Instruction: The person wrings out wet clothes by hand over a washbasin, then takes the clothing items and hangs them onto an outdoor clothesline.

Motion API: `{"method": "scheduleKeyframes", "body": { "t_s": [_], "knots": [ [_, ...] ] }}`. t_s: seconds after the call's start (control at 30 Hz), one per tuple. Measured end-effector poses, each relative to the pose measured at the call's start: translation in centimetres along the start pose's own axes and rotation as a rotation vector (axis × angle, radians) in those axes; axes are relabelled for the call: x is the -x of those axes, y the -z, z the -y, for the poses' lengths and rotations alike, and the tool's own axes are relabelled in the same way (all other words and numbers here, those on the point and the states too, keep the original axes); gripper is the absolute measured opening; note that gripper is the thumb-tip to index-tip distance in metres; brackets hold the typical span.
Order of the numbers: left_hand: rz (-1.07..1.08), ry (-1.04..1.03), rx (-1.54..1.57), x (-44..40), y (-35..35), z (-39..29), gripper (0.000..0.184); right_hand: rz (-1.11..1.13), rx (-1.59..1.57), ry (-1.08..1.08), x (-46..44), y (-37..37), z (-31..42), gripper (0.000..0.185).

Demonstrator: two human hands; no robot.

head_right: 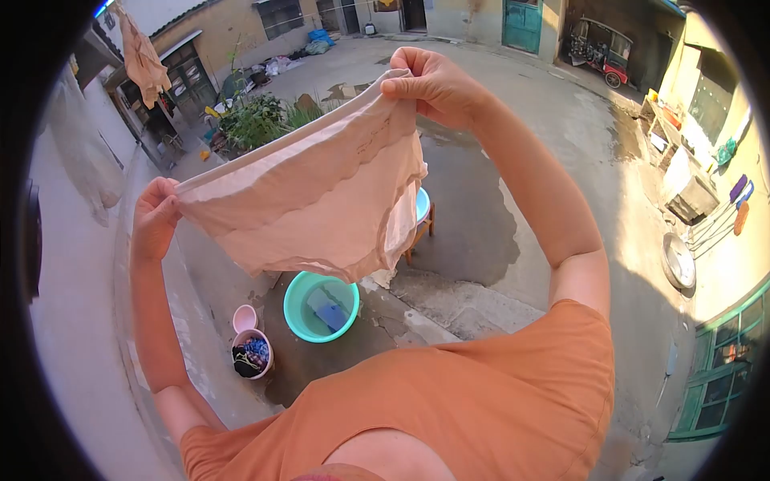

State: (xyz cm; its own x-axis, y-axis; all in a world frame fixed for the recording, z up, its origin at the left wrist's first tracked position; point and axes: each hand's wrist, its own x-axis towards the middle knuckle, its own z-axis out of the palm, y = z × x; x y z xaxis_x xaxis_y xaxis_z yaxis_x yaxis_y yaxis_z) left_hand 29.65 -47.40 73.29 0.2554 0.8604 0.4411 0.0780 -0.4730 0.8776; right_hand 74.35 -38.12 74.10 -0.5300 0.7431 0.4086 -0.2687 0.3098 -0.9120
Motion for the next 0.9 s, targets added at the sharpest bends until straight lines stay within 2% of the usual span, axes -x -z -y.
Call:
{"method": "scheduleKeyframes", "body": {
  "t_s": [0.1, 0.2, 0.33, 0.37, 0.43, 0.5, 0.57, 0.67, 0.77, 0.8, 0.9],
  "knots": [
    [-0.159, -0.019, -0.089, -1.2, -1.8, -1.5, 0.011, -0.012, 0.026, 0.088, -1.9, 0.4, 1.7, 0.023],
    [-0.221, -0.024, -0.290, -2.5, -2.0, -2.9, 0.015, -0.049, 0.210, 0.160, -3.9, 0.6, 3.9, 0.018],
    [-0.261, 0.107, -0.508, -4.2, -1.3, -2.4, 0.025, -0.064, 0.343, 0.293, -7.2, 0.4, 5.8, 0.016],
    [-0.243, 0.045, -0.621, -5.0, -1.2, -1.7, 0.027, -0.055, 0.351, 0.328, -8.4, -0.1, 5.9, 0.018],
    [-0.196, -0.072, -0.848, -7.0, -2.1, -0.8, 0.034, -0.012, 0.328, 0.254, -11.0, -1.7, 6.2, 0.018],
    [-0.218, -0.212, -0.343, -9.9, -6.7, -2.0, 0.045, 0.023, 0.370, 0.212, -13.3, -3.9, 6.0, 0.018],
    [-0.149, -0.312, -0.059, -12.9, -11.9, -3.0, 0.047, 0.048, 0.482, 0.194, -14.8, -6.0, 5.3, 0.019],
    [-0.149, -0.224, 0.172, -17.3, -13.2, -1.9, 0.032, 0.068, 0.439, 0.206, -16.2, -7.2, 5.5, 0.023],
    [-0.152, -0.229, 0.275, -18.5, -13.3, -3.9, 0.017, -0.010, 0.363, 0.232, -15.5, -7.2, 8.0, 0.030],
    [-0.161, -0.268, 0.260, -18.7, -13.3, -4.6, 0.011, -0.018, 0.323, 0.220, -15.6, -6.7, 8.3, 0.038],
    [-0.196, -0.435, 0.053, -20.5, -12.4, -6.7, 0.008, -0.003, 0.187, 0.177, -15.5, -6.0, 8.9, 0.041]
  ]
}}
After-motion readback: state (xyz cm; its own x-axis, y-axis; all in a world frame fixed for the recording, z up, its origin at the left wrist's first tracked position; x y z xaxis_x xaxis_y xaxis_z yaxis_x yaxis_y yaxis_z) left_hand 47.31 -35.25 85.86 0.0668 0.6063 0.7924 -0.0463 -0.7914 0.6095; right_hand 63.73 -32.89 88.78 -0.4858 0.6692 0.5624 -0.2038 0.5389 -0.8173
